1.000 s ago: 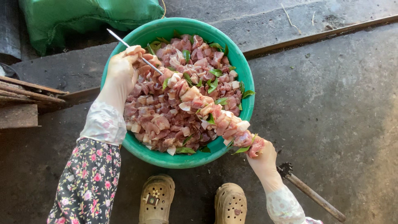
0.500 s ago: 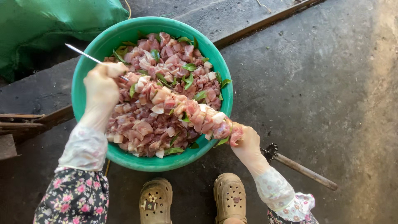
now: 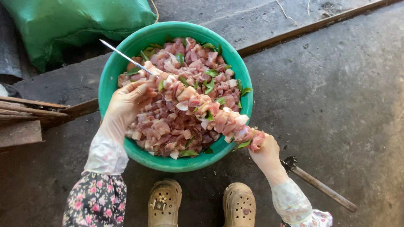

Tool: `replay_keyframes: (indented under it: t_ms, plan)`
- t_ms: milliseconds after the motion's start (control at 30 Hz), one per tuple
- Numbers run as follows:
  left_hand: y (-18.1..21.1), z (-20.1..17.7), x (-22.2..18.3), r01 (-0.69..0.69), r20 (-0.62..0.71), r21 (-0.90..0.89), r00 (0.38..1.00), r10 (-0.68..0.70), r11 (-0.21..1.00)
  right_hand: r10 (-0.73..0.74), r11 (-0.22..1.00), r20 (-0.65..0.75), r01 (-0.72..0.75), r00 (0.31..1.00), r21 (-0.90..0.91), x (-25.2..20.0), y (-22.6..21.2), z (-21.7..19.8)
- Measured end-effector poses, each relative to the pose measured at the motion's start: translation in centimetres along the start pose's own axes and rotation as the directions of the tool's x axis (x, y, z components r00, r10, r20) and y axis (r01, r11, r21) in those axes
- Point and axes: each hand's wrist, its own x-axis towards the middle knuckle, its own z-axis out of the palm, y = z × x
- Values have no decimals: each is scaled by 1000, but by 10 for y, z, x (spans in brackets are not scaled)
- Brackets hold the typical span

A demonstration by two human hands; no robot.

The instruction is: The person threads pieces of raw meat and green leaves onto a metal skewer from a green bowl. The hands wear disposable gloves and repeatedly pick up meat and leaves to slide them onto the skewer held in the other hand.

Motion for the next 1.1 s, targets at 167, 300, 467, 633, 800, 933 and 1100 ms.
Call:
replay_keyframes:
  t_ms: [167, 300, 467, 633, 800, 933, 1100]
  plan:
    - [-7, -25, 43, -12, 133, -481, 987, 87, 877, 1, 1000, -32, 0, 999, 24, -1, 3, 1]
    - [1, -24, 60, 4, 90, -535, 995, 52, 845, -5, 995, -35, 8, 999, 98, -2, 6, 1]
    - [6, -8, 60, 16, 55, -503, 998, 13, 864, -31, 998, -46, 33, 998, 44, -1, 14, 3]
    - [10, -1, 65, -152, -104, -424, 987, 119, 893, -43, 998, -44, 45, 998, 49, -2, 10, 2]
    - [8, 8, 78, -344, -270, -322, 926, 263, 882, -54, 995, -44, 58, 998, 76, -7, 4, -3]
    - [16, 3, 73, -445, -233, -14, 872, 430, 895, -89, 996, -48, 87, 995, -29, -2, 12, 1]
    - [30, 20, 41, -568, -38, 222, 807, 589, 792, -89, 990, -49, 83, 995, -115, 3, 36, 11]
